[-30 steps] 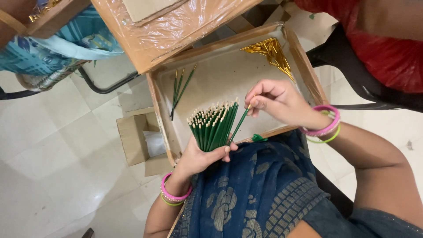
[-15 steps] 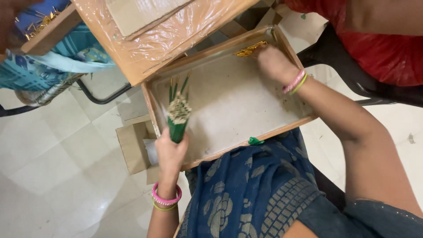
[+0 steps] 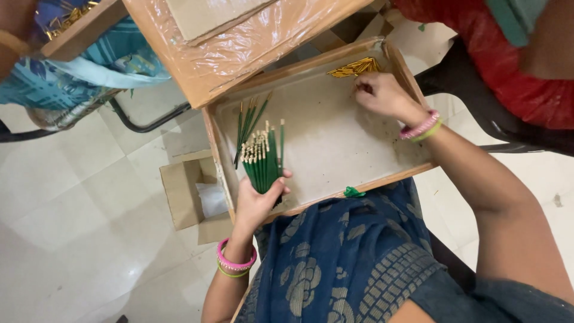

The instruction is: The person gathers green sticks into a bundle, presses the stick tips into a black block, taps the bundle against a ridged board to align the tips, and attaches small gold foil pieces to the stick tips one at a time, holding finished sticks in a cardboard tray.

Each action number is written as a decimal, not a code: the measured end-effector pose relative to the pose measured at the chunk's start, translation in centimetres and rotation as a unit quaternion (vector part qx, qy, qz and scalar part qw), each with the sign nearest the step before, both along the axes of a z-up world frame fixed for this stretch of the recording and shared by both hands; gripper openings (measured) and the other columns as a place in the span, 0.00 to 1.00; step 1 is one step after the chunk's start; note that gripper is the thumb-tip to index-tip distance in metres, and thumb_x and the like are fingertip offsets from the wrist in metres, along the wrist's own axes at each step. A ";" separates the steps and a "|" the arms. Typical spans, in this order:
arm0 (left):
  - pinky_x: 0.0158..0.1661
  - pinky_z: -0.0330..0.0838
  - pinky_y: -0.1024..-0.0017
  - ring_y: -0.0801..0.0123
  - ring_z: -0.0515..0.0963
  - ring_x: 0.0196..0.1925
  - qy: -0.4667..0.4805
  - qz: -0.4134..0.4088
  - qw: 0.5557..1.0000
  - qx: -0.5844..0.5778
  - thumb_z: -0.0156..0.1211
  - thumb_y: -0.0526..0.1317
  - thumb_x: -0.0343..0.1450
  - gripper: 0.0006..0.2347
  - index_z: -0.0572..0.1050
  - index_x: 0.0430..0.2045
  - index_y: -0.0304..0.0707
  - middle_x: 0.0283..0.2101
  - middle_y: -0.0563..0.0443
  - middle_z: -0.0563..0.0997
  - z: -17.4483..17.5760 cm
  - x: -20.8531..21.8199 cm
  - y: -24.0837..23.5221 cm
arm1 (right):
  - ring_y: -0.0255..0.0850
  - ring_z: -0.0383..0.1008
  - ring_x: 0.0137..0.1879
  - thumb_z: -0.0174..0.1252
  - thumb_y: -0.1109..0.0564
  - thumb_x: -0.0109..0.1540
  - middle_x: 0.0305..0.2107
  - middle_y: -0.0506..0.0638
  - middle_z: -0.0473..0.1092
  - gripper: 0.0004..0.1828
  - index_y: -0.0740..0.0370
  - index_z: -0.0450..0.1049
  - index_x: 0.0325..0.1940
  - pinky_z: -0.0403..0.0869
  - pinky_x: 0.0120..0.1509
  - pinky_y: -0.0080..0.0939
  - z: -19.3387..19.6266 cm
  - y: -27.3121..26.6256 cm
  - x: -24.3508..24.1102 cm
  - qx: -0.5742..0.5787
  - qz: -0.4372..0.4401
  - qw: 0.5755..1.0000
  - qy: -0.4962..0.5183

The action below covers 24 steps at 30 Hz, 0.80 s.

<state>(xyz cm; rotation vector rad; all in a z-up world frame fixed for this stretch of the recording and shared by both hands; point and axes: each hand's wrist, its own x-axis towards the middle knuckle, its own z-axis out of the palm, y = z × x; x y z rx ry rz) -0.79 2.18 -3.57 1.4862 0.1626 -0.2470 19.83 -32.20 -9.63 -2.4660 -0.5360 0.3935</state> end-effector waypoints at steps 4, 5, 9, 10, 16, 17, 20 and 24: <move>0.32 0.79 0.77 0.74 0.81 0.29 0.031 -0.042 0.996 -0.079 0.60 0.28 0.71 0.12 0.75 0.48 0.24 0.39 0.43 0.85 1.6 -0.1 -0.7 | 0.42 0.80 0.43 0.57 0.60 0.66 0.40 0.57 0.78 0.12 0.68 0.77 0.51 0.80 0.49 0.43 4.2 2.0 -4.3 0.241 -0.024 0.964 0.112; 0.32 0.79 0.76 0.75 0.81 0.29 0.045 -0.061 0.993 -0.095 0.60 0.27 0.70 0.12 0.75 0.47 0.23 0.39 0.43 0.85 2.3 -0.1 -1.0 | 0.40 0.80 0.45 0.56 0.60 0.68 0.40 0.56 0.78 0.11 0.68 0.77 0.52 0.81 0.52 0.41 5.4 2.5 -5.5 0.328 -0.038 0.929 0.167; 0.32 0.80 0.76 0.75 0.82 0.30 0.044 -0.119 0.985 -0.120 0.61 0.26 0.68 0.12 0.75 0.46 0.23 0.38 0.43 0.85 4.6 -0.2 -1.7 | 0.39 0.81 0.51 0.54 0.60 0.70 0.43 0.55 0.78 0.11 0.69 0.76 0.53 0.81 0.57 0.39 9.9 4.4 -8.5 0.476 -0.036 0.832 0.283; 0.32 0.80 0.76 0.75 0.82 0.30 0.045 -0.121 0.985 -0.119 0.61 0.26 0.68 0.12 0.75 0.46 0.23 0.38 0.43 0.85 4.8 -0.2 -1.8 | 0.39 0.81 0.51 0.54 0.60 0.70 0.43 0.55 0.78 0.11 0.69 0.76 0.53 0.81 0.57 0.39 10.3 4.4 -8.9 0.477 -0.038 0.832 0.282; 0.32 0.78 0.78 0.76 0.81 0.29 0.035 -0.149 0.982 -0.111 0.60 0.26 0.69 0.12 0.76 0.46 0.24 0.37 0.45 0.85 5.0 -0.6 -1.6 | 0.37 0.81 0.48 0.55 0.60 0.70 0.42 0.55 0.77 0.11 0.71 0.75 0.50 0.81 0.52 0.37 11.3 5.1 -10.8 0.471 0.032 0.830 0.296; 0.31 0.78 0.77 0.76 0.81 0.28 0.043 -0.152 0.981 -0.112 0.60 0.26 0.69 0.12 0.76 0.46 0.23 0.37 0.45 0.85 5.1 -0.6 -1.6 | 0.36 0.80 0.46 0.54 0.60 0.70 0.41 0.54 0.76 0.10 0.70 0.75 0.49 0.80 0.50 0.35 11.1 5.3 -11.2 0.475 0.035 0.836 0.272; 0.31 0.78 0.77 0.76 0.81 0.28 0.045 -0.146 0.983 -0.097 0.61 0.27 0.69 0.11 0.76 0.45 0.24 0.36 0.46 0.85 5.4 -0.4 -1.8 | 0.34 0.78 0.41 0.54 0.60 0.71 0.38 0.52 0.75 0.07 0.69 0.73 0.48 0.79 0.46 0.33 8.7 6.1 -12.9 0.484 0.023 0.845 0.226; 0.35 0.79 0.75 0.75 0.83 0.31 -0.102 -0.143 0.979 0.106 0.61 0.29 0.70 0.07 0.82 0.39 0.33 0.31 0.49 0.86 4.6 0.1 -2.1 | 0.35 0.78 0.36 0.52 0.58 0.72 0.34 0.51 0.75 0.08 0.66 0.72 0.46 0.79 0.41 0.35 7.3 7.7 -13.3 0.376 0.001 0.914 0.150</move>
